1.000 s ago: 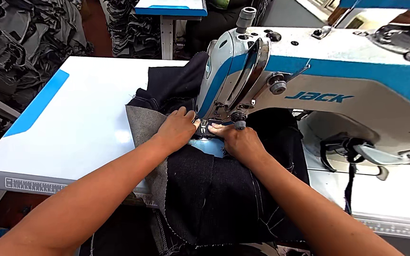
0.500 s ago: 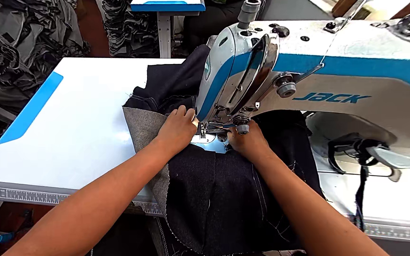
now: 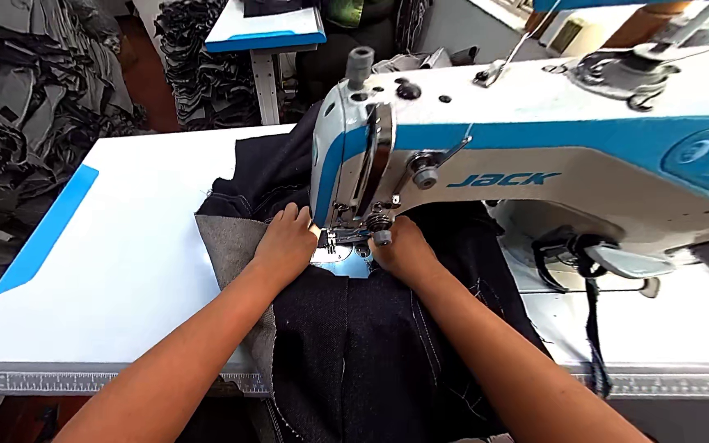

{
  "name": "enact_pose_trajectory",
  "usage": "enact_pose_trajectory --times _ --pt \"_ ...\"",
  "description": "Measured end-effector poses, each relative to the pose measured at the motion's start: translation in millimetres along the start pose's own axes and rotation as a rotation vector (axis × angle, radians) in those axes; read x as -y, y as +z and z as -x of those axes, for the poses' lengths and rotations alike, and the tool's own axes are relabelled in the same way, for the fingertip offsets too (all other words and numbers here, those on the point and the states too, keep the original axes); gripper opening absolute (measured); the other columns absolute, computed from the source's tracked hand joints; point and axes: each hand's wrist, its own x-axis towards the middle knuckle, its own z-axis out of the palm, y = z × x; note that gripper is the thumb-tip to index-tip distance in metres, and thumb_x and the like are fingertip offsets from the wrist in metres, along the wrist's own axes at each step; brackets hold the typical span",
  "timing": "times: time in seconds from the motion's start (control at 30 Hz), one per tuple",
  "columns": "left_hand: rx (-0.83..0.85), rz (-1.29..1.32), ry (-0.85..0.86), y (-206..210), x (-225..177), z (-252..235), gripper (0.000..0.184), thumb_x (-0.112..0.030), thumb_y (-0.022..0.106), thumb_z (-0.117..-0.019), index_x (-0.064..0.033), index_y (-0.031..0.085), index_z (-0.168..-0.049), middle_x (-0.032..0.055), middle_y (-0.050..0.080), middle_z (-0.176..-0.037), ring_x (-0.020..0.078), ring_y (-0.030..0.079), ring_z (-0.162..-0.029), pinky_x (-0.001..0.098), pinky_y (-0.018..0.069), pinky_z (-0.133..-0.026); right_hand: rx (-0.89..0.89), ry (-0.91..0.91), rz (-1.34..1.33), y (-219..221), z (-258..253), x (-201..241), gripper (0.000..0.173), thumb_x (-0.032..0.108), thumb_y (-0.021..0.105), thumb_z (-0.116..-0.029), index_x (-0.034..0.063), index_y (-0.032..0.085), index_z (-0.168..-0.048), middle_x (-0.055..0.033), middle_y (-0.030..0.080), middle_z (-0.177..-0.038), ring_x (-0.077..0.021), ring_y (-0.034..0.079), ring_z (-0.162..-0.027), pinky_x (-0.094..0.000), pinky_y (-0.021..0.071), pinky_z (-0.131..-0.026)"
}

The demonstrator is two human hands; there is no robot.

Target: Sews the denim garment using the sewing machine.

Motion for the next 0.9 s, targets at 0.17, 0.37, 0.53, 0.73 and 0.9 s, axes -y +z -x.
enact_pose_trajectory --times 0.17,0.37,0.53,0.73,0.9 --pt "-0.074 -0.019 0.034 5 3 2 0.015 0.001 0.062 -0.0923 0.0023 0.074 -0.100 0.0235 0.071 -0.104 0.0435 0.066 -0.102 0.0539 0.0544 -0.083 0.028 -0.049 -0.073 -8 2 1 0.012 -0.003 0.063 -0.0927 -0.0082 0.073 -0.098 -0.0278 0.072 -0.097 -0.0460 0.070 -0.097 -0.0617 0.0529 -0.083" --pt "-0.179 -0.009 0.113 1 0 10 0.010 -0.004 0.068 -0.0877 0.0045 0.073 -0.087 0.0241 0.072 -0.088 0.0446 0.072 -0.090 0.0590 0.0565 -0.078 0.068 -0.111 -0.142 3 -1 -14 0.015 0.001 0.062 -0.0957 -0.0069 0.072 -0.102 -0.0251 0.071 -0.107 -0.0413 0.069 -0.107 -0.0576 0.0535 -0.091" --pt "0.014 0.170 0.417 -16 17 18 0.024 -0.033 0.071 -0.0879 -0.0102 0.074 -0.080 0.0056 0.070 -0.082 0.0254 0.071 -0.082 0.0499 0.0574 -0.076 0.130 -0.261 -0.135 6 -2 -18 0.018 0.012 0.065 -0.0984 -0.0043 0.072 -0.102 -0.0214 0.071 -0.110 -0.0378 0.068 -0.109 -0.0545 0.0544 -0.090" --pt "1.189 0.271 0.489 -89 -77 8 0.026 -0.014 0.076 -0.0907 -0.0003 0.076 -0.113 0.0258 0.073 -0.102 0.0460 0.068 -0.101 0.0672 0.0465 -0.093 0.472 -0.846 -0.077 -16 49 6 0.039 0.028 0.089 -0.0783 -0.0025 0.073 -0.097 -0.0194 0.070 -0.111 -0.0382 0.063 -0.114 -0.0553 0.0435 -0.106" --pt "1.449 0.000 0.113 -88 -140 21 0.049 -0.039 0.057 -0.1031 0.0082 0.070 -0.104 0.0305 0.067 -0.110 0.0469 0.063 -0.108 0.0672 0.0453 -0.088 1.067 -0.765 0.546 -66 98 51 0.020 -0.002 0.056 -0.0981 -0.0141 0.066 -0.111 -0.0292 0.065 -0.119 -0.0457 0.056 -0.122 -0.0560 0.0371 -0.110"
